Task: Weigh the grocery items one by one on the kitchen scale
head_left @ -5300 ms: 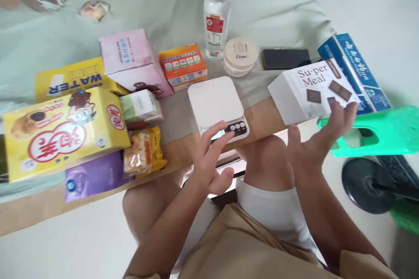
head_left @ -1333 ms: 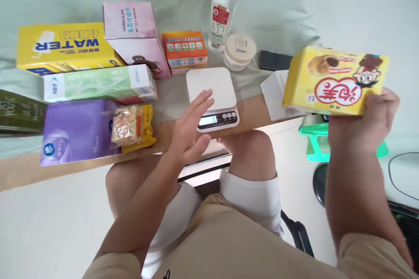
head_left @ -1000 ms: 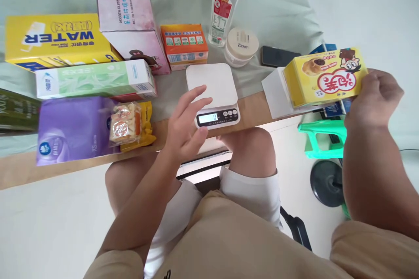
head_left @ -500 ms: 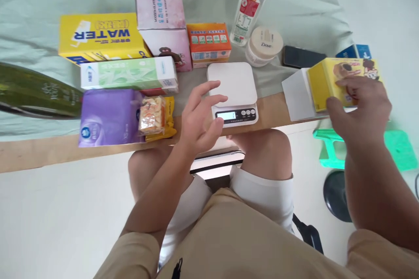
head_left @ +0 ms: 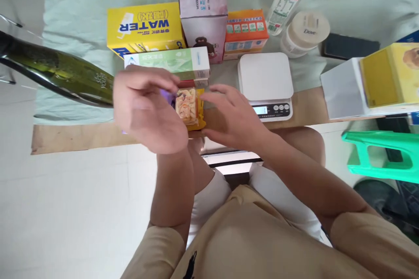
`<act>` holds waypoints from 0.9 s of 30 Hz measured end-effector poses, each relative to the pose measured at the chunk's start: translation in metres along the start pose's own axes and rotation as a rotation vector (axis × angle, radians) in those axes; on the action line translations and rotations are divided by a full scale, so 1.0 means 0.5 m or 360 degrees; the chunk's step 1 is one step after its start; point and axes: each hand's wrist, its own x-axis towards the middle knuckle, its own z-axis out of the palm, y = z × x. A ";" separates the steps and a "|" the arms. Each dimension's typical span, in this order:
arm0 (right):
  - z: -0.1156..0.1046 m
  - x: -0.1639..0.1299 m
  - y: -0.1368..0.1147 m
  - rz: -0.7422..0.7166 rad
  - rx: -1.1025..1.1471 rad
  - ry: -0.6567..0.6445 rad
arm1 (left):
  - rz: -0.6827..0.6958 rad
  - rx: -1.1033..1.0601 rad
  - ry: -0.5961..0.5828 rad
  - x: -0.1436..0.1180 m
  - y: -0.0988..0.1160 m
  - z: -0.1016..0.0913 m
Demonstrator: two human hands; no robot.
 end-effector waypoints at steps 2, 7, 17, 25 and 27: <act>0.031 0.046 -0.004 0.0039 0.0023 -0.0154 | -0.0017 0.0002 0.0168 0.006 -0.008 -0.016; 0.063 0.095 -0.006 0.0076 0.0030 -0.0293 | -0.0186 0.0355 0.0171 0.009 0.007 -0.028; -0.005 0.064 0.020 0.0071 0.0049 0.0073 | -0.0153 0.0278 0.0018 -0.007 0.033 0.009; -0.107 -0.026 0.201 -0.0020 0.0099 0.0572 | -0.0474 0.0321 -0.0648 -0.080 0.009 0.076; -0.122 -0.048 0.242 0.0101 0.0077 0.0621 | -0.0486 0.0298 -0.0812 -0.099 0.001 0.097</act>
